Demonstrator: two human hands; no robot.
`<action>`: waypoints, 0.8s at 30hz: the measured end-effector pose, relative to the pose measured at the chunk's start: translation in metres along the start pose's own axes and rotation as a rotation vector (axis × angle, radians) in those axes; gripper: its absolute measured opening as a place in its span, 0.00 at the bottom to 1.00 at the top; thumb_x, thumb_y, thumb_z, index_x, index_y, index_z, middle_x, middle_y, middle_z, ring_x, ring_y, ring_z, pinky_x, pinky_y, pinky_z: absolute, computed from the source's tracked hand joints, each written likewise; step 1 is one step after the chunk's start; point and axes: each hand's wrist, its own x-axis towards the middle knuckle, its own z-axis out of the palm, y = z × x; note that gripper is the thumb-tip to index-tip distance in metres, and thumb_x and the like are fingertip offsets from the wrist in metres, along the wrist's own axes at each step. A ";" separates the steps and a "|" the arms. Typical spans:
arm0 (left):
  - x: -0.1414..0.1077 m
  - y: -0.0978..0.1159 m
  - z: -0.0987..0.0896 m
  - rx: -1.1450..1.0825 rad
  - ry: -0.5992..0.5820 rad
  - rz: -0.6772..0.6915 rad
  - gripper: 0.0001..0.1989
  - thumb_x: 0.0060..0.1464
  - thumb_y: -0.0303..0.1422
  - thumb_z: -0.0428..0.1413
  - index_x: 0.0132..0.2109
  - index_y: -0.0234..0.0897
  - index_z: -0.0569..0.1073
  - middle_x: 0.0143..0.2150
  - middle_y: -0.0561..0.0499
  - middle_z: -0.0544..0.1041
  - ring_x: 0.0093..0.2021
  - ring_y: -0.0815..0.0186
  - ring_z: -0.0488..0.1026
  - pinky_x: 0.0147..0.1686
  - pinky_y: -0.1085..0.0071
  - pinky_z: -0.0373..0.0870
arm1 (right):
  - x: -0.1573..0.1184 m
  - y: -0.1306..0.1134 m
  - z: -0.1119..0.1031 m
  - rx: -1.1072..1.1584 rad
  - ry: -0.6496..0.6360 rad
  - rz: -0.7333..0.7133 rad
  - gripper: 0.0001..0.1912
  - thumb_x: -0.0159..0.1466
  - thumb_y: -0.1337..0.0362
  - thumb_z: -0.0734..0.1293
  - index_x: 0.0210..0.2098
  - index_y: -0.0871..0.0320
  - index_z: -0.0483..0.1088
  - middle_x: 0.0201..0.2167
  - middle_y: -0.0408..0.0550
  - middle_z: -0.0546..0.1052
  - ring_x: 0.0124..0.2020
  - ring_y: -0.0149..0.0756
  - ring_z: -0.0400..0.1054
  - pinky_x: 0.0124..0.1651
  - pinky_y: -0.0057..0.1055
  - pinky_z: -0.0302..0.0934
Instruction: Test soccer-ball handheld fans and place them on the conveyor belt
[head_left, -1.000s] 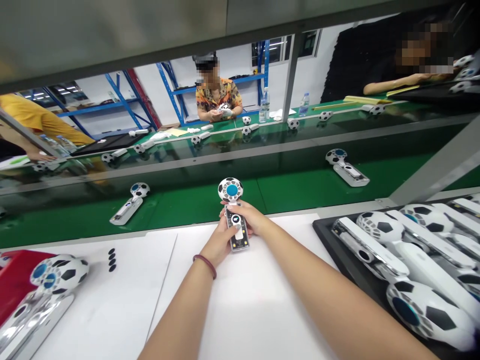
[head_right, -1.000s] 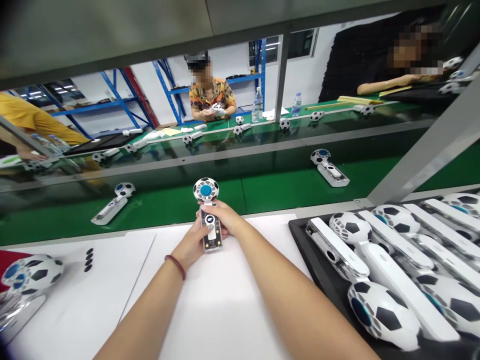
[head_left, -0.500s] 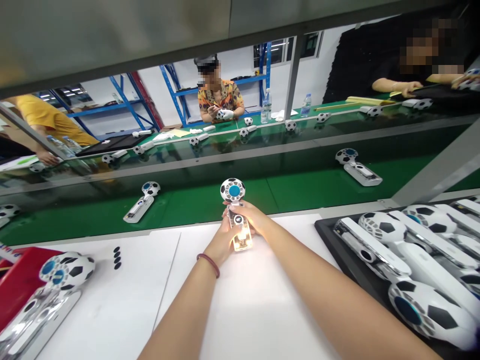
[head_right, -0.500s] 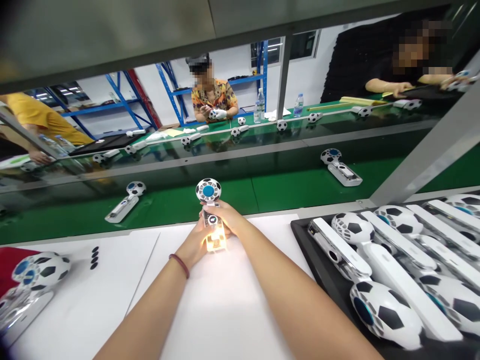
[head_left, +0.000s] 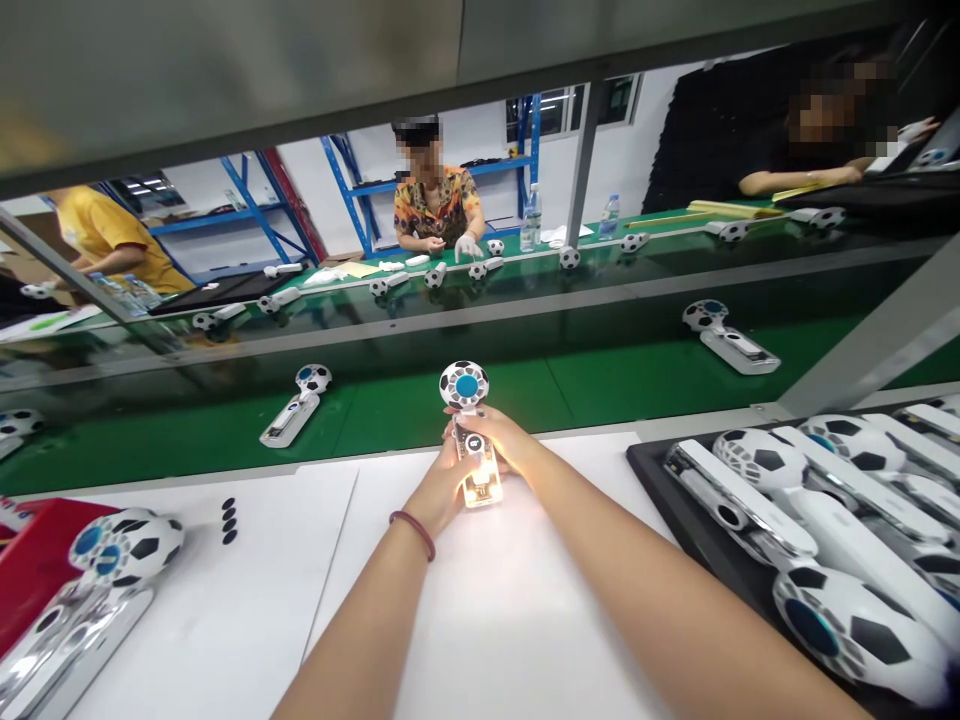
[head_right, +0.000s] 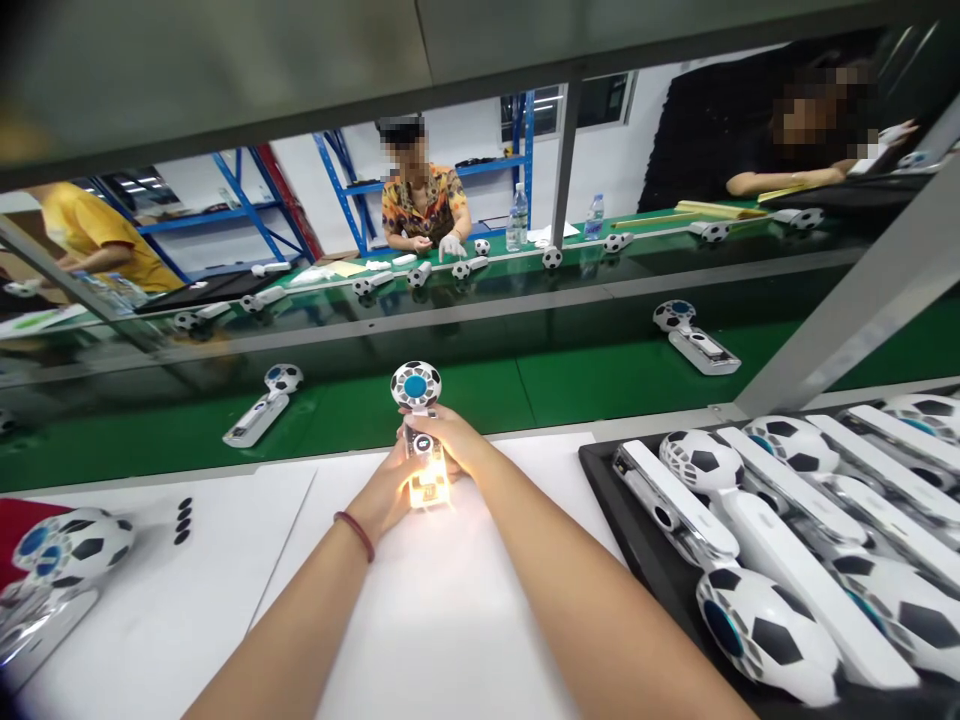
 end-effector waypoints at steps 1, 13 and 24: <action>0.001 0.000 -0.001 0.000 -0.004 -0.003 0.34 0.49 0.32 0.59 0.60 0.44 0.52 0.45 0.45 0.72 0.39 0.59 0.74 0.43 0.56 0.69 | 0.000 0.000 0.000 -0.008 0.002 -0.001 0.19 0.53 0.62 0.69 0.43 0.60 0.68 0.31 0.46 0.75 0.23 0.29 0.69 0.23 0.22 0.62; 0.005 -0.007 -0.009 -0.025 -0.057 0.013 0.38 0.44 0.27 0.61 0.58 0.41 0.49 0.44 0.45 0.72 0.39 0.60 0.74 0.44 0.59 0.68 | 0.006 0.007 -0.004 -0.037 0.015 -0.033 0.19 0.53 0.59 0.69 0.42 0.60 0.68 0.32 0.47 0.75 0.26 0.31 0.70 0.26 0.24 0.64; -0.001 -0.003 -0.018 0.025 -0.190 -0.106 0.30 0.41 0.29 0.63 0.50 0.36 0.57 0.41 0.42 0.72 0.36 0.57 0.75 0.40 0.57 0.69 | -0.003 0.003 -0.006 0.123 -0.149 0.076 0.15 0.47 0.61 0.72 0.30 0.60 0.66 0.26 0.45 0.72 0.36 0.39 0.71 0.28 0.26 0.65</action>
